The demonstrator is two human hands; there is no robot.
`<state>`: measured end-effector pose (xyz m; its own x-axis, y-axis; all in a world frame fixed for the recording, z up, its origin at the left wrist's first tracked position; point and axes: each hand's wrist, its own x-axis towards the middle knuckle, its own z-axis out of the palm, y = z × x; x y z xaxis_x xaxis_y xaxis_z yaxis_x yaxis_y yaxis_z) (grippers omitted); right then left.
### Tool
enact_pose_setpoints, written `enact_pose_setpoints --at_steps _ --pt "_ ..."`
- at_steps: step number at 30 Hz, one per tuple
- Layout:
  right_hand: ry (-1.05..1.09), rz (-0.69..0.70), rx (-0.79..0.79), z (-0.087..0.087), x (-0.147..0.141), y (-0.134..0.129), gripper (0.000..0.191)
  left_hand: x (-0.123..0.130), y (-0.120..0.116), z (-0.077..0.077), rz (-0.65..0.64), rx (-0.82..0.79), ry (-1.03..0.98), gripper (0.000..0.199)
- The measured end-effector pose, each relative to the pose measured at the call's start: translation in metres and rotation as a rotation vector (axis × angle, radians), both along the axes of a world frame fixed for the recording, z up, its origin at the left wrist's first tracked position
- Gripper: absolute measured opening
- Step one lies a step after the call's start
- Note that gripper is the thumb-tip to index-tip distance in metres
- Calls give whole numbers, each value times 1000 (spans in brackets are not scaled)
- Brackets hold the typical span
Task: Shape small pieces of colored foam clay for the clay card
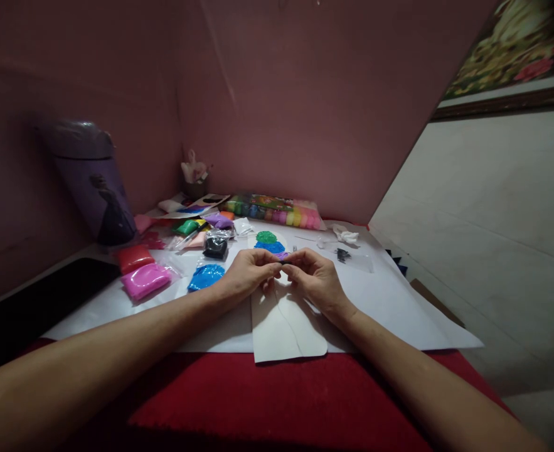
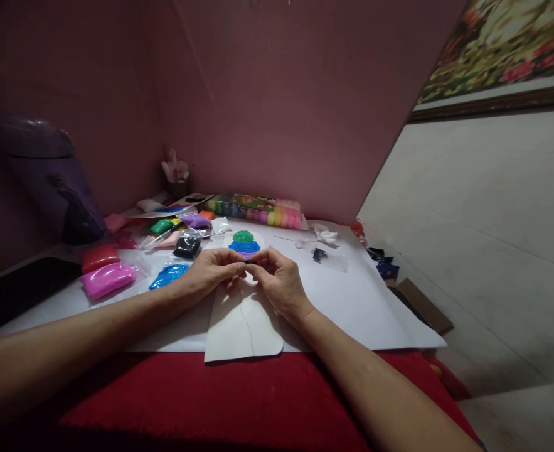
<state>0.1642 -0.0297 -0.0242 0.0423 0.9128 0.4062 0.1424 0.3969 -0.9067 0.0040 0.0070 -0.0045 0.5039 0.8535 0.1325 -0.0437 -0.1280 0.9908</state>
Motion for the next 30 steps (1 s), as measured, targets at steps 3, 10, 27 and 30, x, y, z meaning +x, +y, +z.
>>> enact_pose_setpoints --at_steps 3,10,27,30 --pt "-14 -15 18 1 -1 0 16 1 -2 2 -12 -7 34 10" --pt "11 -36 3 4 -3 0 15 4 0 -3 80 -37 -39 8" --pt "67 29 -28 2 2 2 27 0 -1 1 23 -105 -84 25" --pt "60 76 -12 2 0 1 24 -1 -2 2 -14 -60 -47 25"
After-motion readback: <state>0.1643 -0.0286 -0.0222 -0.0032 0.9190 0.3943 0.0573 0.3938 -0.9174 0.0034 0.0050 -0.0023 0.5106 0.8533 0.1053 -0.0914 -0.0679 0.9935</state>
